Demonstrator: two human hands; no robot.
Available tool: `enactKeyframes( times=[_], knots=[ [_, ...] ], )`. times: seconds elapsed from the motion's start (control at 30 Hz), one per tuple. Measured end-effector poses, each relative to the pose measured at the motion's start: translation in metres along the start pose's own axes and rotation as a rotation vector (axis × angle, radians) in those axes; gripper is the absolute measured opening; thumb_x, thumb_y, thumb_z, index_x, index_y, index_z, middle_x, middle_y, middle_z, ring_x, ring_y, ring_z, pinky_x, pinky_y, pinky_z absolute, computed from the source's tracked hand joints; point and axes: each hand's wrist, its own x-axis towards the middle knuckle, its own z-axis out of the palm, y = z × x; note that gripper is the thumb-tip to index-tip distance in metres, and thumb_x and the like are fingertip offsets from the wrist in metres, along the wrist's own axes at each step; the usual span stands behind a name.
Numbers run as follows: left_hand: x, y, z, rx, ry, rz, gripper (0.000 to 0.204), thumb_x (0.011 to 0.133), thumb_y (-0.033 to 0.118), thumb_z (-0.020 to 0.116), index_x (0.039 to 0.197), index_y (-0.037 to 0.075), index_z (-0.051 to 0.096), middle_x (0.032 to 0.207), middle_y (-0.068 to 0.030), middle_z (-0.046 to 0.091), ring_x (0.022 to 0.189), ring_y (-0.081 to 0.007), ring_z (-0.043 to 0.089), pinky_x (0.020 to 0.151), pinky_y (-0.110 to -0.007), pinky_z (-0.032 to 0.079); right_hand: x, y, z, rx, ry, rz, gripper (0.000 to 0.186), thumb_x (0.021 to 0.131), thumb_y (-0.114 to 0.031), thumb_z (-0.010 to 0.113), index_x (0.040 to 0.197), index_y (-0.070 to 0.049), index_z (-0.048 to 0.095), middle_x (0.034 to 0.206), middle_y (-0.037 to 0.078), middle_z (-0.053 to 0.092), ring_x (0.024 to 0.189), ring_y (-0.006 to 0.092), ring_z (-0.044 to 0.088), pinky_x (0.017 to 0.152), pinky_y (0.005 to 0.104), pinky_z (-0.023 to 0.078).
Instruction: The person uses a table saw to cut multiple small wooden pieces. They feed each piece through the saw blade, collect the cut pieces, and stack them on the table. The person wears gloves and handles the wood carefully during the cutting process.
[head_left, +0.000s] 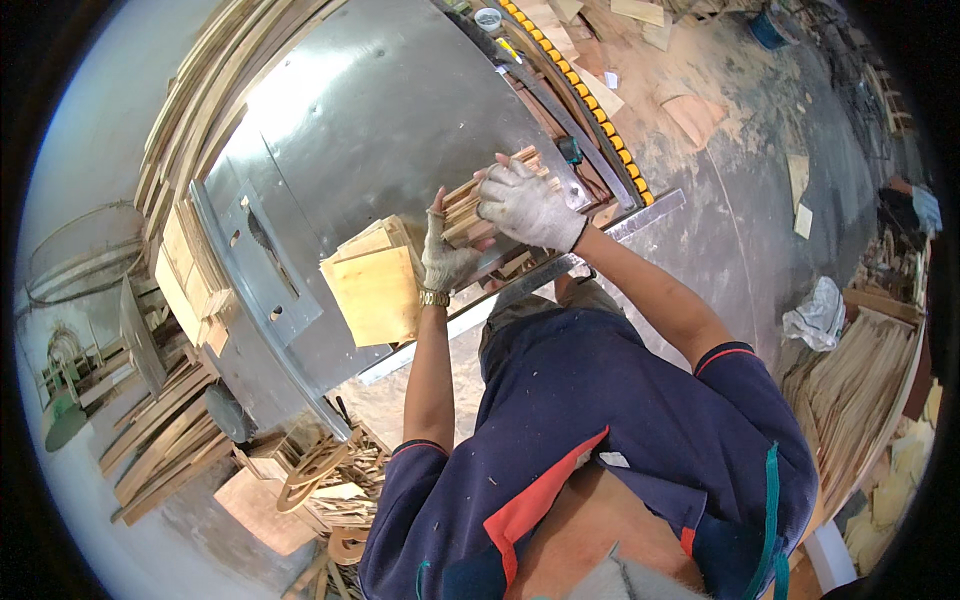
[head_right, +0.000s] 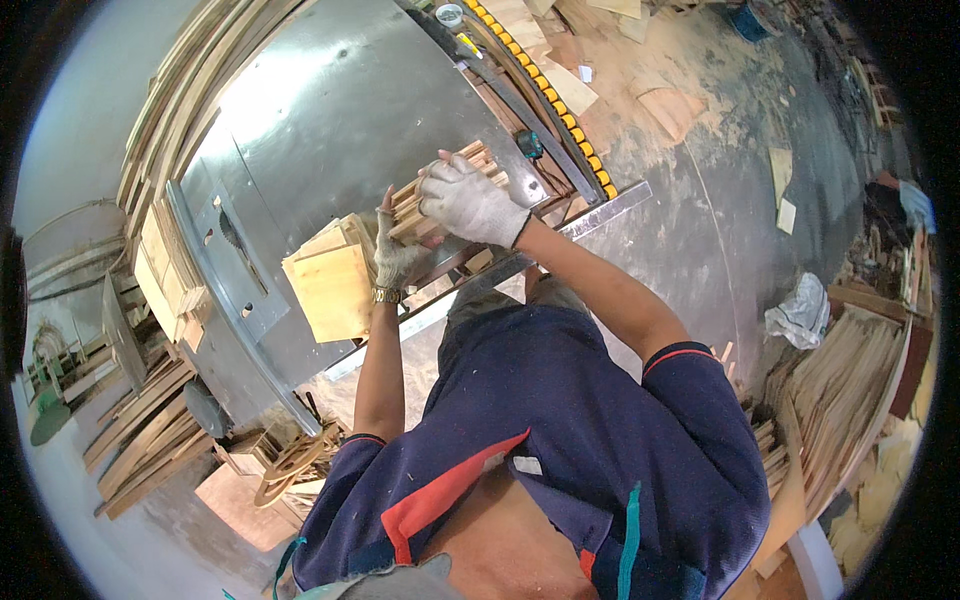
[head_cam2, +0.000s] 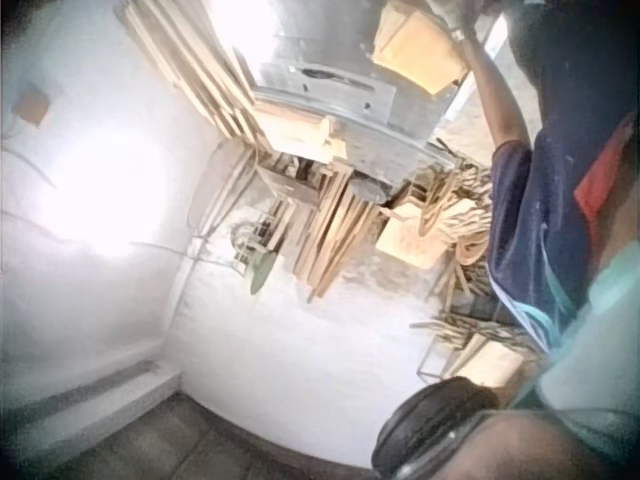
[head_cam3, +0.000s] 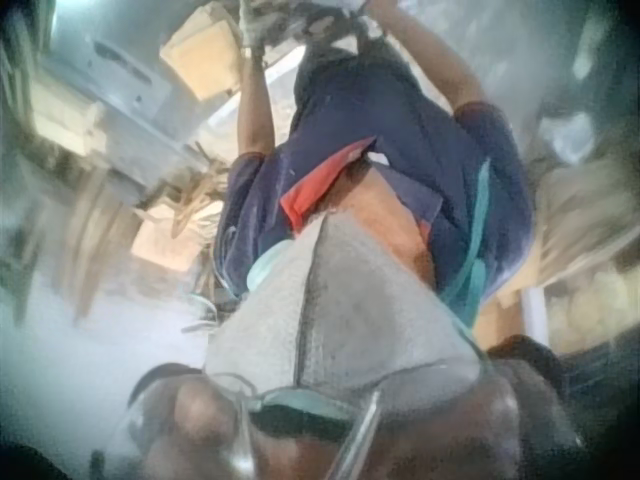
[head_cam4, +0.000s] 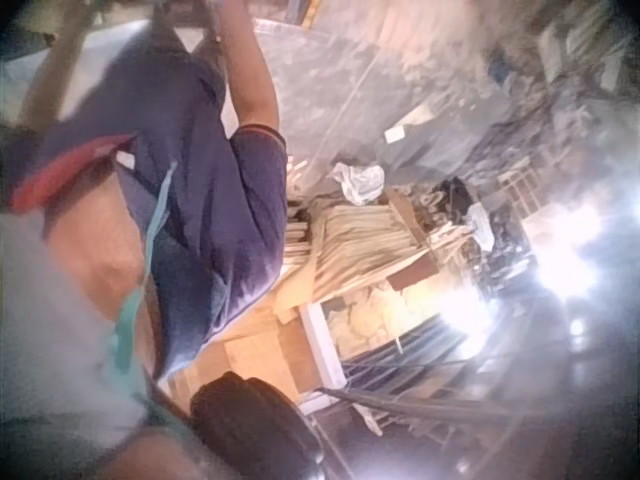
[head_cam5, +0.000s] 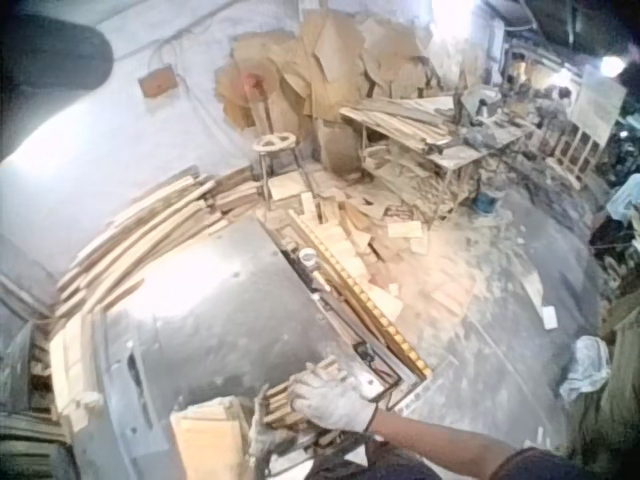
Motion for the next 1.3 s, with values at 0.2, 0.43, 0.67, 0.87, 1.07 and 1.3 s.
enactKeyframes(
  times=[0.2,0.43,0.67,0.87,1.07,1.3],
  knots=[
    [-0.006,-0.018,-0.010,0.082,-0.019,0.114,0.110,0.069,0.006,0.091,0.157,0.012,0.026,0.139,-0.0118,0.056,0.126,-0.0234,0.057,0.105,-0.037,0.051,0.012,-0.012,0.007,-0.005,-0.142,-0.067,0.031,0.081,-0.033,0.071,0.104,-0.013,0.068,0.108,0.006,0.067,0.114,0.0245,0.062,0.106,0.0434,0.043],
    [-0.004,-0.031,-0.012,-0.094,0.008,0.018,0.114,0.064,0.006,0.093,0.157,0.011,0.028,0.146,-0.0119,0.050,0.125,-0.0224,0.057,0.104,-0.036,0.052,0.016,-0.007,-0.020,0.110,0.028,0.066,0.020,0.082,-0.019,0.071,0.100,-0.011,0.072,0.104,0.011,0.067,0.107,0.0294,0.063,0.094,0.0413,0.051],
    [0.003,-0.047,0.009,-0.193,-0.014,-0.114,0.121,0.064,0.006,0.094,0.155,0.011,0.014,0.149,-0.0104,0.045,0.127,-0.0226,0.054,0.107,-0.035,0.050,-0.068,0.112,0.071,1.572,0.449,0.760,0.070,0.104,-0.063,0.028,0.147,-0.012,0.049,0.140,0.007,0.058,0.130,0.0223,0.053,0.112,0.0344,0.037],
    [0.009,-0.085,0.022,0.130,0.088,-0.065,0.106,0.071,0.047,0.090,0.145,0.007,0.026,0.132,-0.0124,0.060,0.117,-0.0265,0.063,0.101,-0.041,0.052,-0.073,0.074,0.103,1.890,0.350,0.821,0.086,0.096,-0.075,0.033,0.151,-0.010,0.043,0.149,0.009,0.049,0.136,0.0212,0.046,0.114,0.0353,0.036],
    [0.017,-0.042,0.038,0.075,0.174,0.015,0.101,0.068,0.049,0.090,0.141,0.003,0.037,0.133,-0.0140,0.055,0.121,-0.0272,0.058,0.104,-0.045,0.049,-0.093,0.100,0.162,1.919,0.627,1.065,0.088,0.092,-0.080,0.034,0.140,-0.009,0.054,0.133,0.013,0.061,0.120,0.0302,0.059,0.102,0.0462,0.048],
    [-0.043,0.066,0.022,0.486,0.542,-0.127,0.099,0.070,0.043,0.090,0.143,-0.002,0.041,0.120,-0.0183,0.062,0.115,-0.0272,0.061,0.095,-0.039,0.051,-0.034,-0.007,0.034,1.867,0.411,1.154,0.093,0.092,-0.082,0.030,0.140,-0.006,0.053,0.136,0.017,0.059,0.121,0.0319,0.059,0.103,0.0433,0.048]
  ],
)
